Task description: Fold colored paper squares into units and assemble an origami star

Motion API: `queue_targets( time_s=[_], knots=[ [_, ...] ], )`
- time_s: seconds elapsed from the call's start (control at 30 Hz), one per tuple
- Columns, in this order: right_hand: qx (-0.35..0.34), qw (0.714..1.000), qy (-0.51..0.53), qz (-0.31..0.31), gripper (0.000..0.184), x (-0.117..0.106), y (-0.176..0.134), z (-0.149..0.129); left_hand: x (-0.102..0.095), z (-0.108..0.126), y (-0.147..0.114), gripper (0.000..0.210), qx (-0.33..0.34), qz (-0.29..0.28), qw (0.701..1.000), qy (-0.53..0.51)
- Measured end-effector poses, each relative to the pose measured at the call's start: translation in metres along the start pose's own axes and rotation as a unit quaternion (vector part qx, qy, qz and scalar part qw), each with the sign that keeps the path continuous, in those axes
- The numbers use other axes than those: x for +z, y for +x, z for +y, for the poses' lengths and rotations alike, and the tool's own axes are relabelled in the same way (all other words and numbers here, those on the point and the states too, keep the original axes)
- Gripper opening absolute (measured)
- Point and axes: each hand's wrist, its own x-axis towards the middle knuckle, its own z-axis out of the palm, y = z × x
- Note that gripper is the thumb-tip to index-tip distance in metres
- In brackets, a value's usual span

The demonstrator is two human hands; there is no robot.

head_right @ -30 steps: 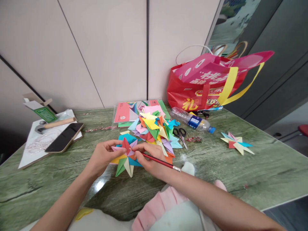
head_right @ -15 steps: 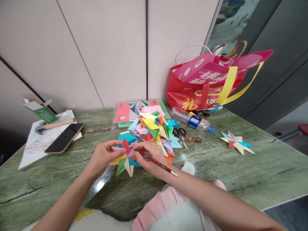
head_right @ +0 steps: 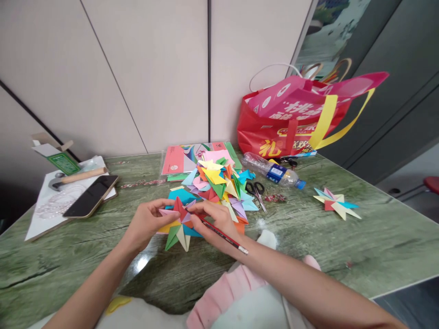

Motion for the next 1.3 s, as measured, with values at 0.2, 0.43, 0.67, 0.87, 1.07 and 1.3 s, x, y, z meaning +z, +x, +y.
queue_targets(
  time_s=[0.2,0.43,0.67,0.87,1.07,1.3],
  knots=[
    [-0.027,0.999,-0.02,-0.026,0.013,-0.0026,0.0014,-0.0039,-0.0015,0.0,0.0009,0.035,0.012,0.021,0.999,0.047],
    [-0.058,0.997,-0.026,-0.04,0.014,-0.0022,0.0021,-0.0045,-0.001,0.0002,0.001,0.038,0.013,0.026,0.999,0.02],
    [-0.053,0.997,-0.033,-0.04,0.015,-0.0019,0.0026,-0.0052,-0.0014,-0.0023,0.0001,0.035,0.016,0.025,0.999,0.031],
    [-0.035,0.999,-0.04,-0.015,0.014,-0.0005,0.0002,-0.0021,-0.0021,-0.0025,0.0018,0.036,0.015,0.027,0.999,0.024],
    [-0.036,0.998,-0.043,-0.025,0.015,-0.0014,0.0004,-0.0041,-0.0005,-0.0003,0.0003,0.038,0.005,0.028,1.0,0.01],
    [-0.042,0.998,-0.044,-0.024,0.015,-0.0015,0.0004,-0.0039,-0.0014,-0.0014,-0.0002,0.036,0.016,0.026,0.999,0.026]
  ],
)
